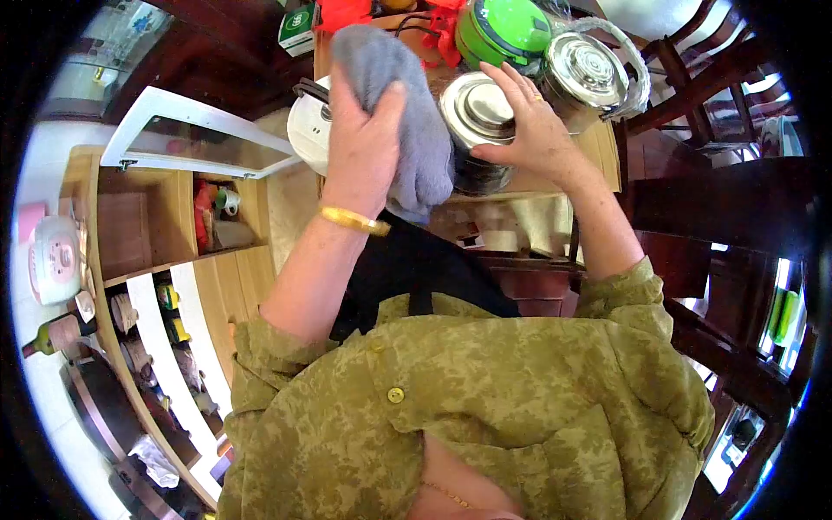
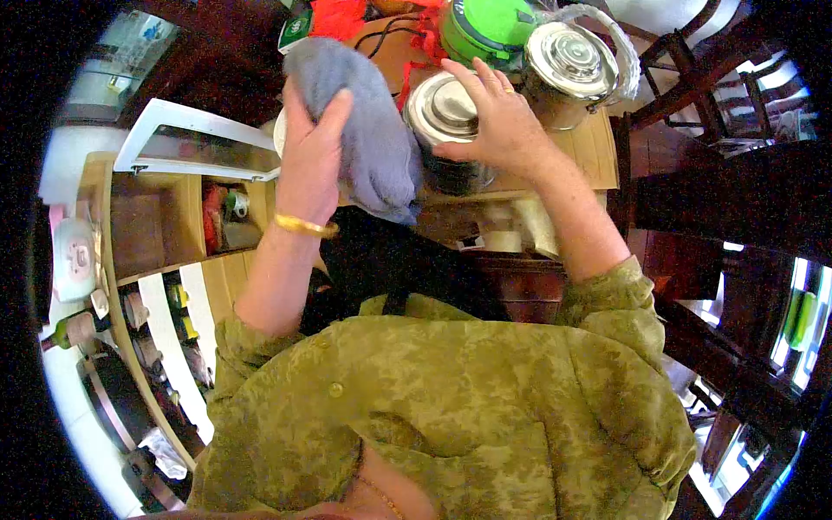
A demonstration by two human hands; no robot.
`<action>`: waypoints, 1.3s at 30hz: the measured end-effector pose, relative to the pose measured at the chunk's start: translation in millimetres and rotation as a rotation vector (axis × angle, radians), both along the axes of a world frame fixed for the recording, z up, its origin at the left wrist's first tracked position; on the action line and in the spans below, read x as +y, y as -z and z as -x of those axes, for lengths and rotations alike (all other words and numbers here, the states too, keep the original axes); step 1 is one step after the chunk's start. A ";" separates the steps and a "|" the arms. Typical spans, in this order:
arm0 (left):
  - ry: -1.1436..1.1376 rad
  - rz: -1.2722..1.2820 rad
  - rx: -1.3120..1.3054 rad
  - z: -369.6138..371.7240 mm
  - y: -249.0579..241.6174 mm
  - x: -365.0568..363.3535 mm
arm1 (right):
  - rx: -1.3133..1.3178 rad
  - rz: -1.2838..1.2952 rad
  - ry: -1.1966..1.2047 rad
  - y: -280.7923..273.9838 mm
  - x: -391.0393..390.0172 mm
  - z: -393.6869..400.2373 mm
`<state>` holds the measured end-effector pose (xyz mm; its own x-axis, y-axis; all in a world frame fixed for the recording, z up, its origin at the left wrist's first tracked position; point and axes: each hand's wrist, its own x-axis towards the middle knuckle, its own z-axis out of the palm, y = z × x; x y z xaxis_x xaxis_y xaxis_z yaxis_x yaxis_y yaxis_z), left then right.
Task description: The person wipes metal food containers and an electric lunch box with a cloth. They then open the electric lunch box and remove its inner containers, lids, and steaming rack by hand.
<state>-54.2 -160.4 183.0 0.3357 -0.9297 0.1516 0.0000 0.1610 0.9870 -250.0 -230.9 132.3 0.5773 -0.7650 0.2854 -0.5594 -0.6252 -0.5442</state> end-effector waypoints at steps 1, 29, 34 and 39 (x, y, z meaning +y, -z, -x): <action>-0.006 0.071 -0.283 -1.2 6.8 -11.4 | 0.002 -0.001 -0.002 -2.0 -0.4 2.2; 0.605 -0.247 -1.048 11.7 0.7 10.2 | -0.105 0.049 -0.082 -2.2 1.1 0.6; 0.232 0.002 -0.911 -6.3 11.7 -26.5 | -0.110 0.039 -0.075 -0.9 2.3 0.6; 0.207 -0.168 -1.165 13.9 30.2 -43.0 | -0.095 0.035 -0.067 -1.3 -0.2 0.1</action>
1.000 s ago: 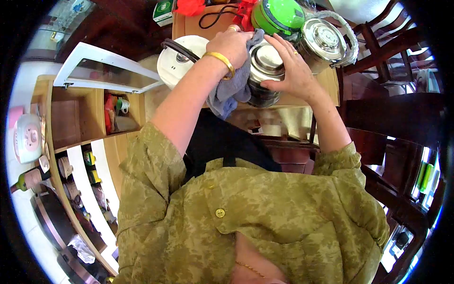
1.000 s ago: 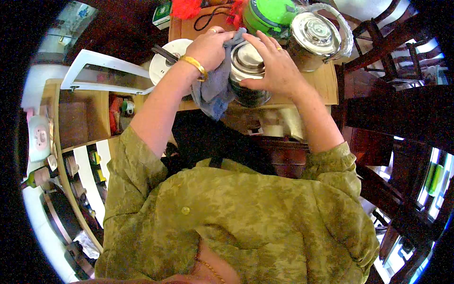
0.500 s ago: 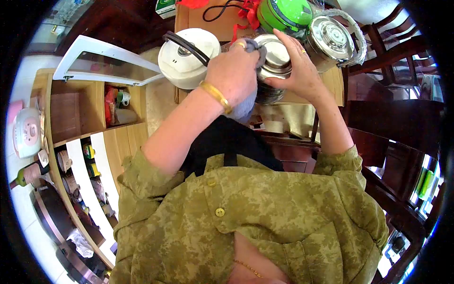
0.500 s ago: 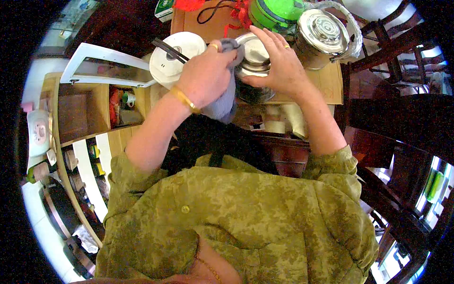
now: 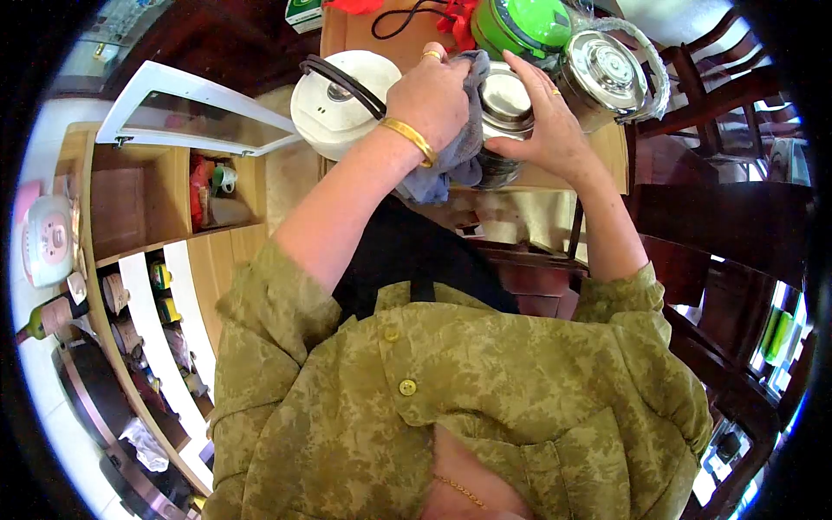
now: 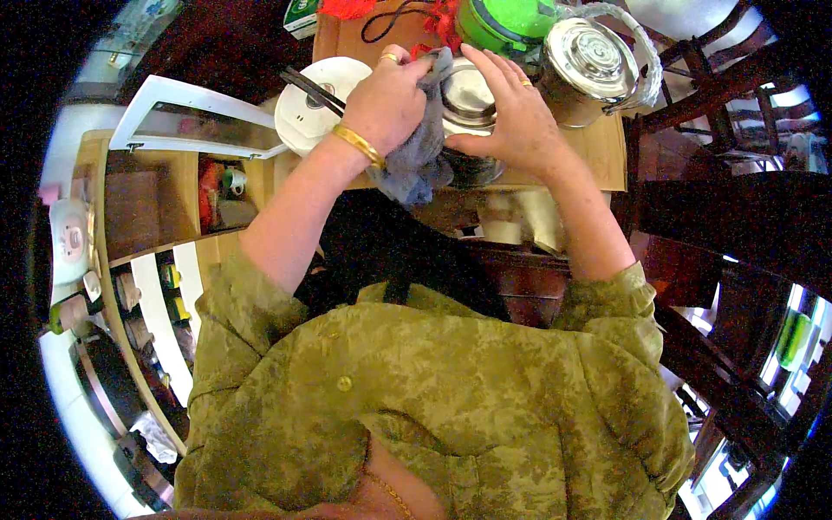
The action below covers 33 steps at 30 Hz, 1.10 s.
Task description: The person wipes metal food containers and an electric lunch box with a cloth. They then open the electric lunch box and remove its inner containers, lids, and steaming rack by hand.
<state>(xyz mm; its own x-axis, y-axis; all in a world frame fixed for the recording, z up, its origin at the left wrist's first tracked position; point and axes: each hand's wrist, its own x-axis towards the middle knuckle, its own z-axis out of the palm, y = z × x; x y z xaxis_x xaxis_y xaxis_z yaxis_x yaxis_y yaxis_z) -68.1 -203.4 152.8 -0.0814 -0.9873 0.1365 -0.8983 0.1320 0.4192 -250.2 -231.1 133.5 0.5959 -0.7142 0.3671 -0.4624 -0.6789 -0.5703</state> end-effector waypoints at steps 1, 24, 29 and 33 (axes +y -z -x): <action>0.002 -0.040 -0.011 1.8 -6.8 5.4 | -0.020 -0.017 -0.006 0.0 0.8 -0.2; 0.094 -0.379 1.141 8.9 -29.2 83.6 | -0.153 -0.128 0.188 -13.5 36.7 35.7; 0.287 -0.022 1.009 47.1 -25.9 77.9 | -0.575 -0.634 0.000 -34.6 78.9 16.6; 0.284 0.165 0.868 32.8 -21.9 76.2 | -0.564 -0.466 0.267 -48.8 57.5 33.3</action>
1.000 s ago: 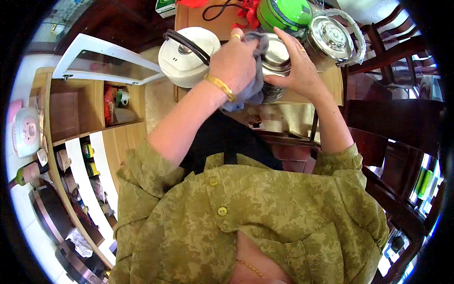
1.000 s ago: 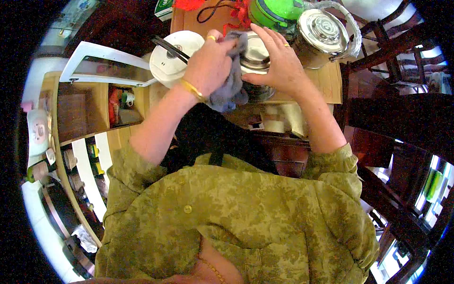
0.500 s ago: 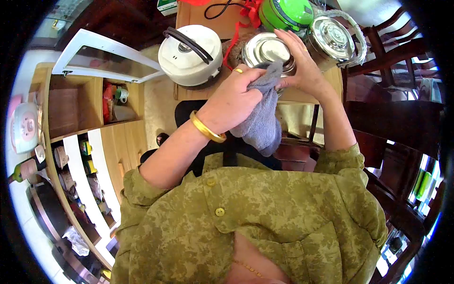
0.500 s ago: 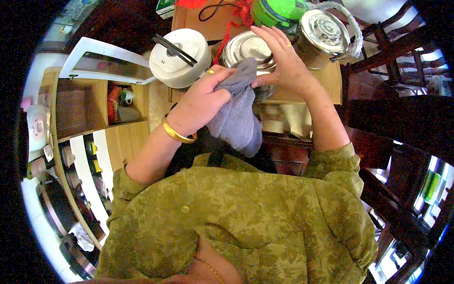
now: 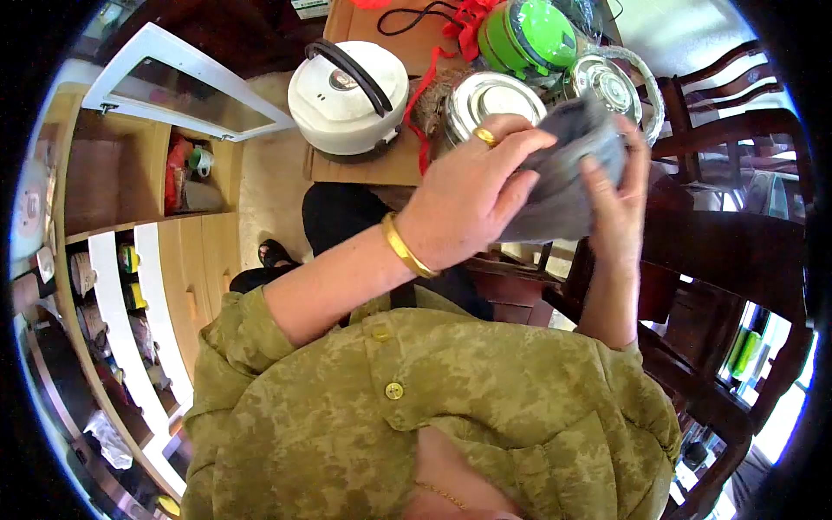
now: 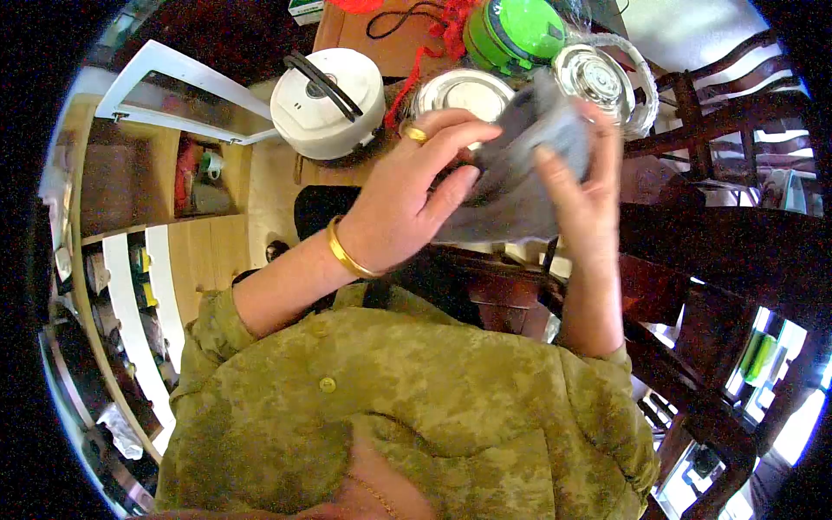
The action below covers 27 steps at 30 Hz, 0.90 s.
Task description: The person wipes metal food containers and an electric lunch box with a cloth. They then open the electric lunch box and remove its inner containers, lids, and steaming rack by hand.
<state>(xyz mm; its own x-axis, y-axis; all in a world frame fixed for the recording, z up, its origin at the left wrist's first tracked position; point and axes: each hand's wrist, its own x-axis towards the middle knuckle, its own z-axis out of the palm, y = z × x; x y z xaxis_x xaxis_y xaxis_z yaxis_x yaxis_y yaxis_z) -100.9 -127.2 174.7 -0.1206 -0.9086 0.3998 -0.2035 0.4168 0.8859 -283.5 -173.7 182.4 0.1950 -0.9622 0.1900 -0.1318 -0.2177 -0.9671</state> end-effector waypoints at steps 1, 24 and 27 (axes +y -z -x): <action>-0.062 0.107 -0.257 -6.8 5.5 -2.3 | -0.155 -0.130 0.049 -16.8 -3.6 -0.8; -0.300 0.400 -0.591 -17.4 65.9 -23.4 | 1.387 0.476 -0.391 10.1 -137.1 -43.5; -0.303 0.409 -0.599 -16.8 65.9 -23.5 | 1.059 0.584 -0.510 3.4 -129.8 -58.7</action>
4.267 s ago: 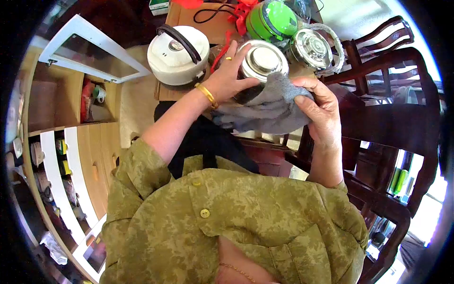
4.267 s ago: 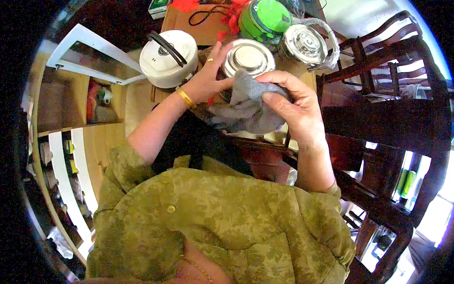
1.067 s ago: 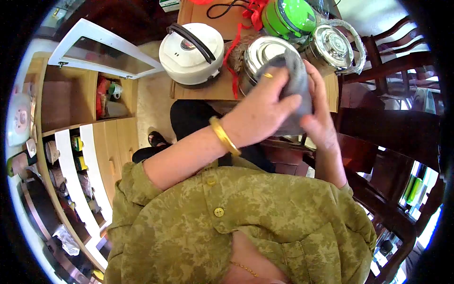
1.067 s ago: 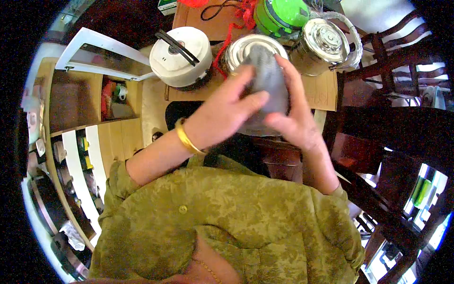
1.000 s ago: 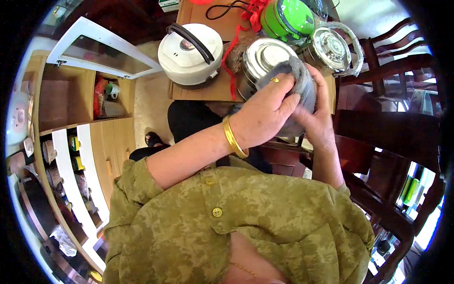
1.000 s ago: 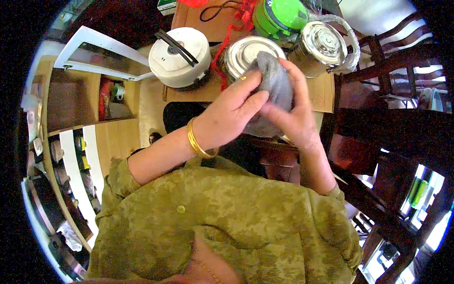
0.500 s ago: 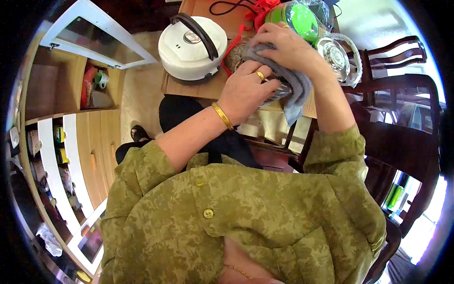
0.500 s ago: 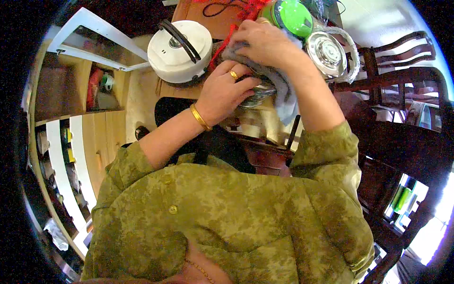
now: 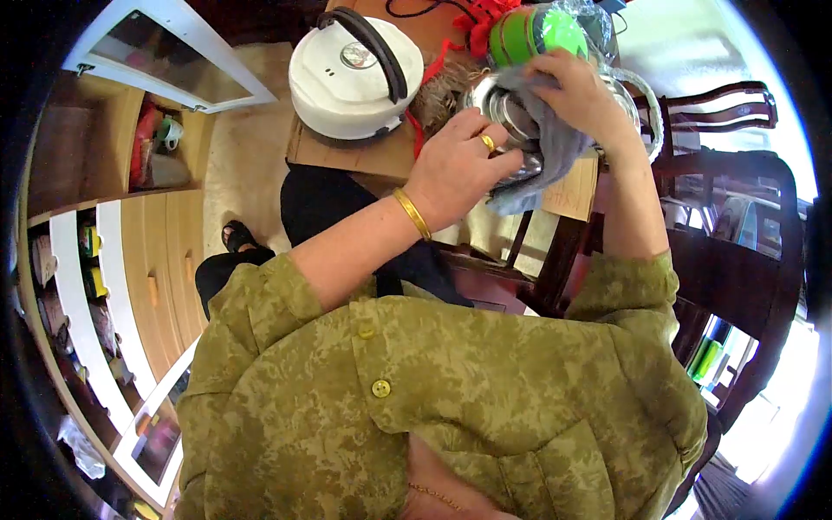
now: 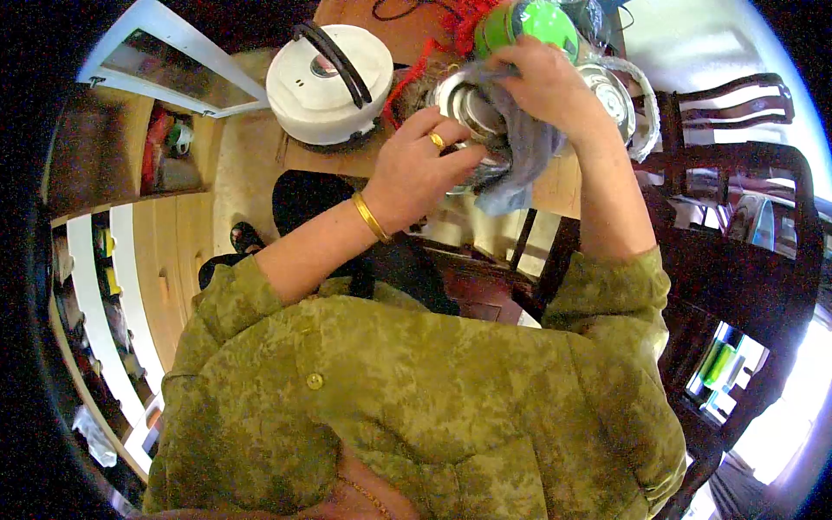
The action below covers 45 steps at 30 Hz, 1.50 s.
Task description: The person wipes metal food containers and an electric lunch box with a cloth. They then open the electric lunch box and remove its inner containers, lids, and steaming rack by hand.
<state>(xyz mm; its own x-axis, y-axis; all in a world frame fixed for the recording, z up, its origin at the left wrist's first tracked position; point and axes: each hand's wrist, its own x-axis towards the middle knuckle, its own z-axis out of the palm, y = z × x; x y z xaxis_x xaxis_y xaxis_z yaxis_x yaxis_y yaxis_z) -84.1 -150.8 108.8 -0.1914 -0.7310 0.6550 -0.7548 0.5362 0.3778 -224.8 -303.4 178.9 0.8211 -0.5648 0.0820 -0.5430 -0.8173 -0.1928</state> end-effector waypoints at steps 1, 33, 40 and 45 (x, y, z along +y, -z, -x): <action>-0.002 -0.010 0.021 1.2 0.2 -0.2 | -0.044 -0.162 -0.120 -1.5 -1.6 -12.6; 0.124 -0.539 0.382 -17.4 14.2 -24.4 | 0.221 0.164 0.416 -10.2 118.1 23.3; 0.097 -0.531 0.350 -18.4 15.0 -25.7 | 0.239 0.153 0.428 -14.1 129.1 8.7; 0.082 -0.553 0.375 -17.5 13.7 -24.9 | 0.146 0.124 0.383 -14.0 130.1 -2.7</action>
